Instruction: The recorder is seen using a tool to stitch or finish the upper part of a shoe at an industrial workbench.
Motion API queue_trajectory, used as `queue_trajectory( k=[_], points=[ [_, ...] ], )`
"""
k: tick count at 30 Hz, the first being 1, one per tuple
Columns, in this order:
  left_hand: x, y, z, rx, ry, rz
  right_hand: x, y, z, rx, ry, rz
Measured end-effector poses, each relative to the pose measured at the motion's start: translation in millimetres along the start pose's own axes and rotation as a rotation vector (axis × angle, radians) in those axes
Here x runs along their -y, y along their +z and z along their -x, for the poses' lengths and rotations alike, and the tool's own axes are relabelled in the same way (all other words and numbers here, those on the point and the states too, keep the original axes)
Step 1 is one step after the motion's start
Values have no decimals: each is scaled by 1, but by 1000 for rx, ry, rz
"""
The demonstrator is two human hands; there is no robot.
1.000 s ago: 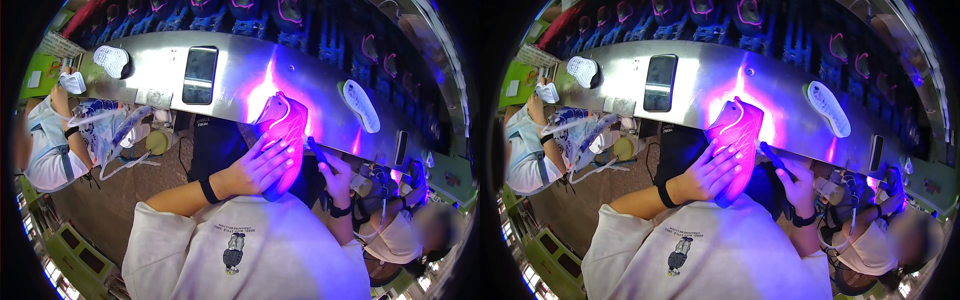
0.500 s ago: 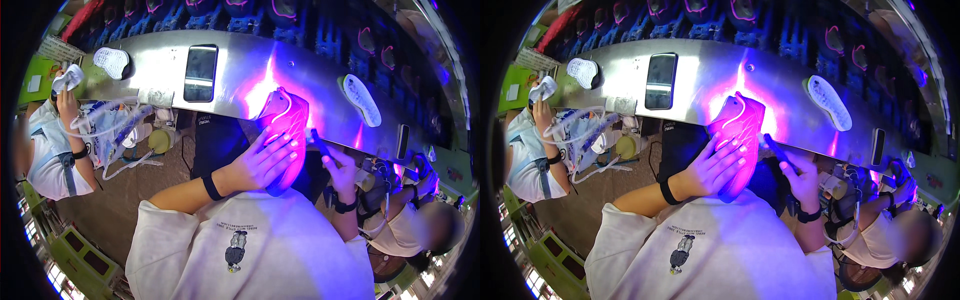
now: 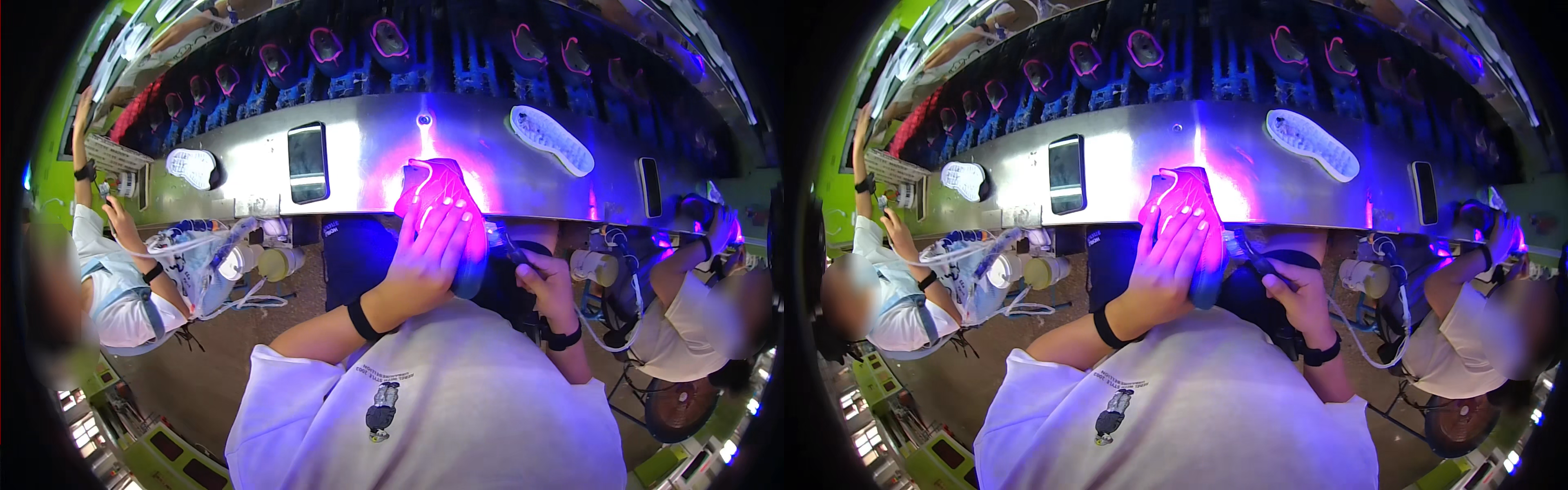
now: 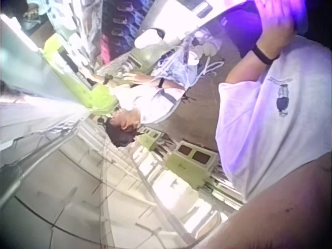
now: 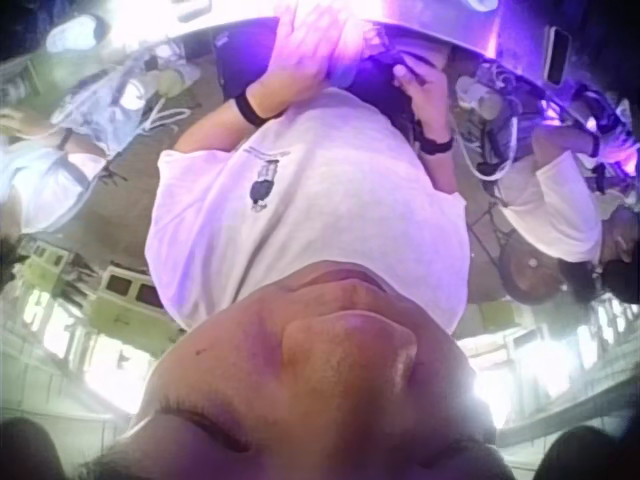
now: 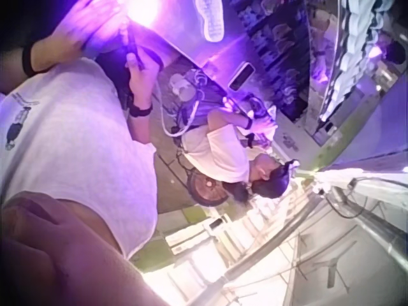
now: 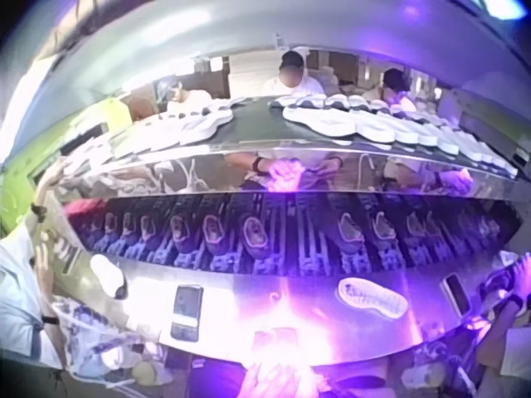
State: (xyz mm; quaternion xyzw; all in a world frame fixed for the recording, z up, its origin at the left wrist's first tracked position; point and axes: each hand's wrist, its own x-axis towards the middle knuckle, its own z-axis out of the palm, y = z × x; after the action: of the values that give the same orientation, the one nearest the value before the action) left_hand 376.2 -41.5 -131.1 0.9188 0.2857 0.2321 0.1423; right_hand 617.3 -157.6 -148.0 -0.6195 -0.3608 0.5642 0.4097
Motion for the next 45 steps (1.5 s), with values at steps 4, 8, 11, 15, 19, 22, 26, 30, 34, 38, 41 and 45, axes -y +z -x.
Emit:
queue_trajectory(
  k=[4,8,11,15,19,22,26,30,34,38,41,45],
  points=[
    [-12,5,-15,-59,-41,-30,-4,-4,9,-29,-13,-63],
    [-21,3,-30,-60,-47,-50,-9,-12,19,-36,-32,-92],
    [-25,3,-40,-30,-49,-108,-13,-15,29,-34,-52,-148],
    [-25,10,-55,-69,-64,-161,-16,-10,42,-85,-55,-224],
    [-26,17,-73,-113,-78,-191,-3,0,49,-245,-44,-155],
    [-25,16,-85,-128,-106,-132,9,0,46,-388,-144,69],
    [-20,11,-96,-104,-118,-7,43,-13,37,-478,-300,440],
    [-5,8,-110,-145,-122,41,67,-34,20,-405,-368,612],
    [15,2,-122,-141,-113,152,88,-34,-4,-376,-406,625],
    [35,-7,-127,-88,-140,184,96,-36,-33,-341,-538,728],
    [50,-3,-125,-116,-151,208,97,-35,-52,-379,-512,735],
    [70,-18,-117,38,-115,-34,61,-35,-76,-448,-590,543]
  ],
)
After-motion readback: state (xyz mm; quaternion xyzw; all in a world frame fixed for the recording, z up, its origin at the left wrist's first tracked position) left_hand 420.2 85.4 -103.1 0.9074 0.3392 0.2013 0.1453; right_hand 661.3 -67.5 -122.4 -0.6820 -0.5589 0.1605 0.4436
